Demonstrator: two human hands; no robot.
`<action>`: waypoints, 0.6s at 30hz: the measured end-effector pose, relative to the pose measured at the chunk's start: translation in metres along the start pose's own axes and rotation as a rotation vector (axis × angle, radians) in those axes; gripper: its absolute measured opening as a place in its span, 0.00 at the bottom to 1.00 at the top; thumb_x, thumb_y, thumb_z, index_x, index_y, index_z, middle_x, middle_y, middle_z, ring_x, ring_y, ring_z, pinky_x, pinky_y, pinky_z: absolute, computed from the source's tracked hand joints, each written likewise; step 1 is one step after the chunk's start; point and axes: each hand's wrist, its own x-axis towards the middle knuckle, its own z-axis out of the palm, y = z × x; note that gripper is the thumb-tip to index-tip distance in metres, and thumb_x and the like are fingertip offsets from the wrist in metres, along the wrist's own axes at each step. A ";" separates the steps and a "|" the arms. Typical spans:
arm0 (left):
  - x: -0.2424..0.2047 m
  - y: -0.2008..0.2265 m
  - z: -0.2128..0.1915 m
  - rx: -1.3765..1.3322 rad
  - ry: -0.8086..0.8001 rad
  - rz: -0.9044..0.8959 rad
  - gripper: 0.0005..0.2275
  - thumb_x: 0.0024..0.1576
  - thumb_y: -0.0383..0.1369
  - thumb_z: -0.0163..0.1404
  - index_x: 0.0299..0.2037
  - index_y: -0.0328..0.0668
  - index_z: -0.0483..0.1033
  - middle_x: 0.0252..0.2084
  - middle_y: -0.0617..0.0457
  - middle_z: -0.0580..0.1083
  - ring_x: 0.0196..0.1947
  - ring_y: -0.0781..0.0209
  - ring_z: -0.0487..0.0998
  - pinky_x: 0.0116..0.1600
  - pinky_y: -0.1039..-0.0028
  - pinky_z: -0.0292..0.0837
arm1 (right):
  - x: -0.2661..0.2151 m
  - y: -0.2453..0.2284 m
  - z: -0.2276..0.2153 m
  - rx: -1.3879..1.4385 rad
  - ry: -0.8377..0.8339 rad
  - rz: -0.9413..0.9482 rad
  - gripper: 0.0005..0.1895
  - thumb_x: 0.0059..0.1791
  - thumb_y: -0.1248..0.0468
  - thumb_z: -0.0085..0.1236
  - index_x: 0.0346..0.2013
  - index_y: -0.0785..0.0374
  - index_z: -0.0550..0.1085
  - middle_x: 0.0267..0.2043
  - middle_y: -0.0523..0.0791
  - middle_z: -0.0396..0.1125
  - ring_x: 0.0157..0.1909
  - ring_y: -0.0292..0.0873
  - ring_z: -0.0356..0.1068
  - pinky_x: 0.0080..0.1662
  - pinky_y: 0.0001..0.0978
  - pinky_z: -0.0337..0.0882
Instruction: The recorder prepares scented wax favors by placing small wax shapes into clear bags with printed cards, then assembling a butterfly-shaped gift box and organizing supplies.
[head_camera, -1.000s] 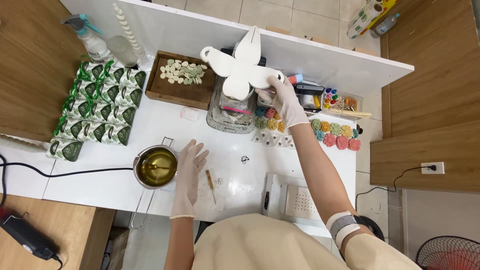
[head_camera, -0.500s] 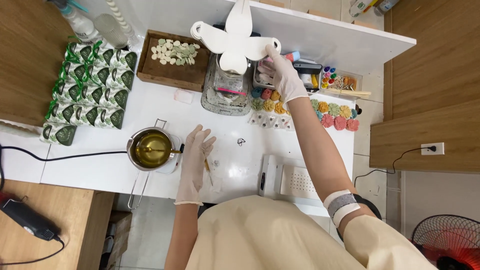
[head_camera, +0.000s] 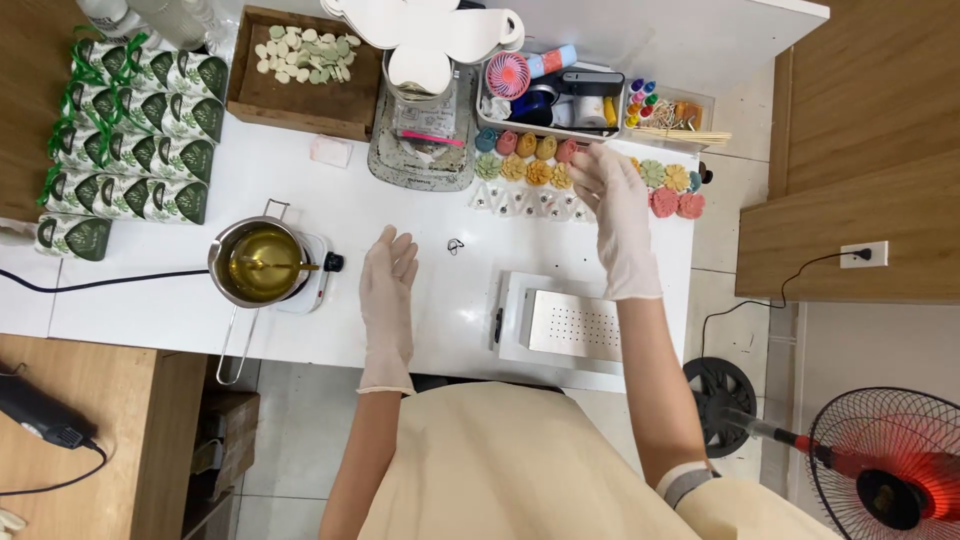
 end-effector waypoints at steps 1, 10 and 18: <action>-0.005 -0.002 0.014 0.000 0.001 -0.002 0.28 0.66 0.44 0.37 0.72 0.34 0.58 0.67 0.39 0.67 0.68 0.50 0.69 0.73 0.64 0.60 | -0.018 0.006 0.004 -0.001 0.001 0.001 0.14 0.56 0.56 0.52 0.51 0.61 0.75 0.49 0.47 0.76 0.47 0.39 0.75 0.52 0.34 0.73; -0.021 -0.010 0.069 0.054 0.141 0.202 0.37 0.63 0.48 0.40 0.78 0.48 0.31 0.78 0.39 0.43 0.75 0.48 0.52 0.72 0.59 0.55 | -0.200 0.002 0.063 -0.611 -0.468 -0.065 0.22 0.46 0.55 0.66 0.46 0.63 0.69 0.36 0.45 0.68 0.35 0.40 0.68 0.40 0.33 0.73; -0.001 -0.053 0.048 -0.054 0.276 0.133 0.38 0.60 0.49 0.44 0.75 0.38 0.40 0.72 0.38 0.58 0.71 0.47 0.62 0.72 0.60 0.57 | -0.209 -0.004 0.040 -1.017 -0.722 -0.614 0.29 0.39 0.45 0.70 0.39 0.63 0.71 0.40 0.49 0.66 0.33 0.54 0.68 0.35 0.45 0.69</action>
